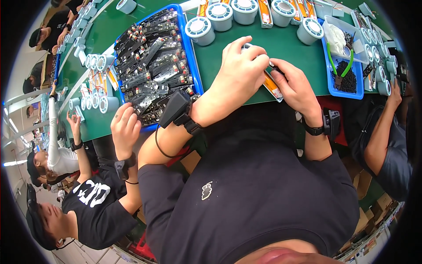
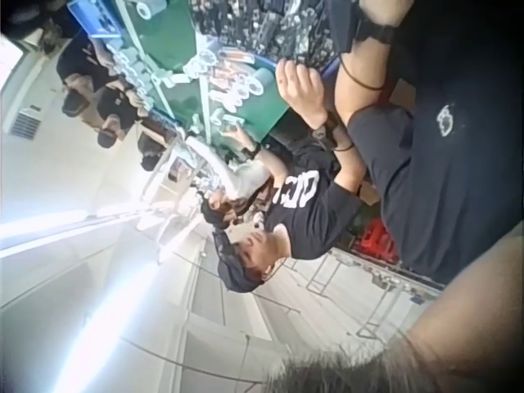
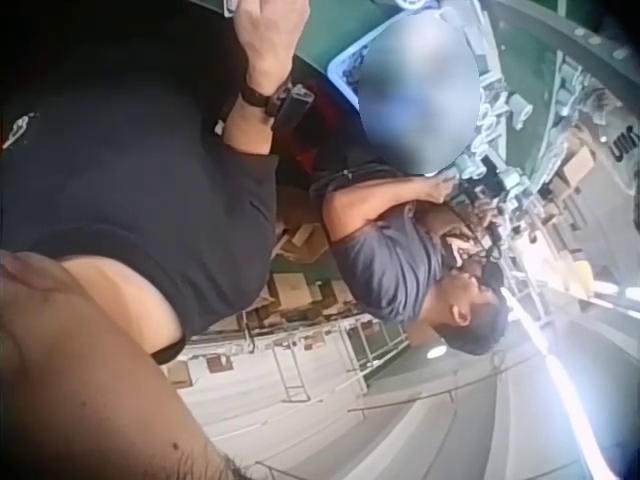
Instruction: Manually assembling small electronic modules onto circular components at a production workstation.
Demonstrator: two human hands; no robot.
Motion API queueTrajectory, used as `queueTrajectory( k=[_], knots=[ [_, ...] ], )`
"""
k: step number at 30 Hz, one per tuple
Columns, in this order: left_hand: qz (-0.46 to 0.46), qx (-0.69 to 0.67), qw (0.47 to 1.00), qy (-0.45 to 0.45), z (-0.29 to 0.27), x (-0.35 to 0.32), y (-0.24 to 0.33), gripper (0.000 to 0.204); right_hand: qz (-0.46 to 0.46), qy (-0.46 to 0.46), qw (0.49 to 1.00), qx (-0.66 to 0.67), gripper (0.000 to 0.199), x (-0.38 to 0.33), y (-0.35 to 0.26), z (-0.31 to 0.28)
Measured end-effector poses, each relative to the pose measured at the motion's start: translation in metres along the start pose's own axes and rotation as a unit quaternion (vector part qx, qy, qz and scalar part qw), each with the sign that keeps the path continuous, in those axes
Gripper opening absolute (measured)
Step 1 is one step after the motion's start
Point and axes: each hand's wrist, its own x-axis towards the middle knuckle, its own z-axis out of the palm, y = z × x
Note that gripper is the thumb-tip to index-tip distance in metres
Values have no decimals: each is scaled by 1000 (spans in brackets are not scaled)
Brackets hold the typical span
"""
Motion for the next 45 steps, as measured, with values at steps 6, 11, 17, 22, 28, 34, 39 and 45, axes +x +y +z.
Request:
queueTrajectory(
  k=[6, 11, 17, 22, 28, 34, 39, 45],
  knots=[
    [18, 37, 997, -57, -15, 3, 2, 10, -32, -9, 999, -21, 32, -5, -7, -3],
    [65, 153, 973, -161, -35, 7, 9, 12, -28, -43, 998, -25, 33, -5, -13, -5],
    [64, 184, 962, -190, -37, 8, 10, 16, -45, 36, 998, -40, 36, -2, -13, -2],
    [77, 170, 970, -156, -33, 2, 4, 17, -31, 75, 996, -41, 33, -4, -15, -1],
    [64, 113, 990, -53, -30, -9, 0, 16, -35, 78, 994, -65, 32, -1, -21, -4],
    [72, 103, 992, -31, -25, -13, -1, 11, -61, 127, 979, -148, 35, -2, -34, 15],
    [81, 117, 990, -17, -22, -13, 0, 8, -48, 64, 984, -157, 38, -4, -35, 3],
    [70, 121, 990, -30, -24, -14, 0, 8, 2, -42, 999, -13, 39, 0, -16, -18]
  ],
)
